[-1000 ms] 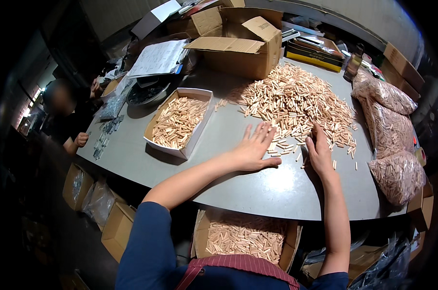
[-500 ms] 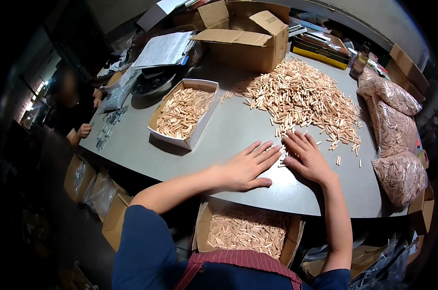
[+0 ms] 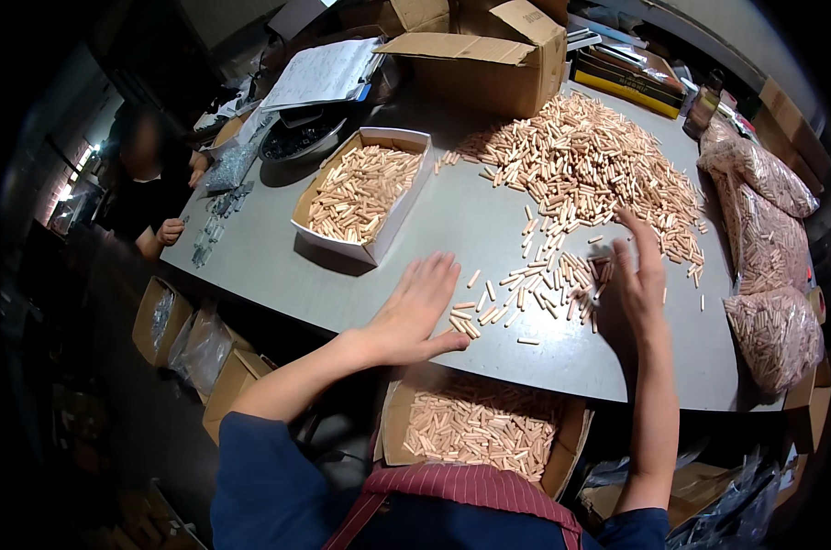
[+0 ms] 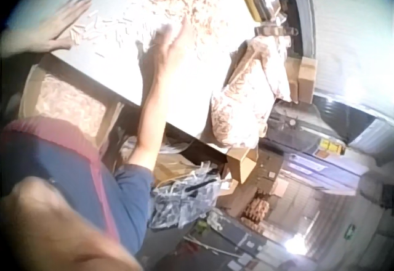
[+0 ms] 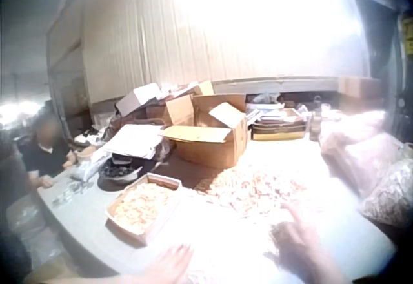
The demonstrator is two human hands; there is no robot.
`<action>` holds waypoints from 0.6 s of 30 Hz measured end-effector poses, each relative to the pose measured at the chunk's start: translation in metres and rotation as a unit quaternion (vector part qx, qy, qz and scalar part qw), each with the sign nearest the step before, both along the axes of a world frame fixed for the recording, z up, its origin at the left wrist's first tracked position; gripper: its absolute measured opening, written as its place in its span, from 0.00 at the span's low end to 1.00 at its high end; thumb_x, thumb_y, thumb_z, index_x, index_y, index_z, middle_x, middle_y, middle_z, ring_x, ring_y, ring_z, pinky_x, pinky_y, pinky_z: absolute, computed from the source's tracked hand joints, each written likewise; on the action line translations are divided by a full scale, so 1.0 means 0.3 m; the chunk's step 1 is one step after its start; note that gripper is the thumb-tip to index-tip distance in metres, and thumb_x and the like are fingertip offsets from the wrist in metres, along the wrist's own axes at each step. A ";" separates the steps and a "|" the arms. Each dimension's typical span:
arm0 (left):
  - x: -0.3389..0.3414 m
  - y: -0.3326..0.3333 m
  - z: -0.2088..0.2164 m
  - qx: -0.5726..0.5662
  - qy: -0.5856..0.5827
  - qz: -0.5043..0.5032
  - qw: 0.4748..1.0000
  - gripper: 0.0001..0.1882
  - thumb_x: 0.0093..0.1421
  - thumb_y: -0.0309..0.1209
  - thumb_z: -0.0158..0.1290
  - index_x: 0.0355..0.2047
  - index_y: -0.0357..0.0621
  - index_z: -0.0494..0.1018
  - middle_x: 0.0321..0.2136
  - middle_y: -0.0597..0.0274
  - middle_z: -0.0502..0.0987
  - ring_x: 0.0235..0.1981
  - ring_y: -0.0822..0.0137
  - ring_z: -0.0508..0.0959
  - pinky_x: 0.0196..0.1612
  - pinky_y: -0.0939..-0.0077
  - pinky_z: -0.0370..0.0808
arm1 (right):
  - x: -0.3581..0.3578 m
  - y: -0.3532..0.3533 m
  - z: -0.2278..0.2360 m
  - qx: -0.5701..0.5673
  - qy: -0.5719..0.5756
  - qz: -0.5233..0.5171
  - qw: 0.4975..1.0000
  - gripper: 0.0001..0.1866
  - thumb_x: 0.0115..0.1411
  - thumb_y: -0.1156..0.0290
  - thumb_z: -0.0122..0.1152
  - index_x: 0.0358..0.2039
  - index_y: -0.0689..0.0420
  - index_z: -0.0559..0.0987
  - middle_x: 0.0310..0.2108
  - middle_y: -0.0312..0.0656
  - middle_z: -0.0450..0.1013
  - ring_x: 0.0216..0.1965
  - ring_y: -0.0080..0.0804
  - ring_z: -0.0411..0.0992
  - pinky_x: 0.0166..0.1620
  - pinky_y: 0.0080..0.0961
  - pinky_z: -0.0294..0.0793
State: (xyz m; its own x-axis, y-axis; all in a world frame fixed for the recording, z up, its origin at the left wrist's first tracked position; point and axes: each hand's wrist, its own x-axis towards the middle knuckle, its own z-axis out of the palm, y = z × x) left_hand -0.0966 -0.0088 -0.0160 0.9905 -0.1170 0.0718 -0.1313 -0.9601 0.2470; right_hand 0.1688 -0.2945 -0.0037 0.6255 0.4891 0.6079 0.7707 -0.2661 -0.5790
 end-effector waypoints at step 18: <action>0.082 -0.036 0.025 -0.016 -0.052 -0.048 0.997 0.51 0.60 0.52 0.61 0.74 0.37 0.54 0.73 0.36 0.54 0.75 0.38 0.52 0.74 0.34 0.44 | 0.014 0.001 0.010 0.087 0.053 -0.037 0.994 0.22 0.76 0.60 0.56 0.62 0.63 0.75 0.54 0.52 0.79 0.55 0.41 0.78 0.60 0.34 0.74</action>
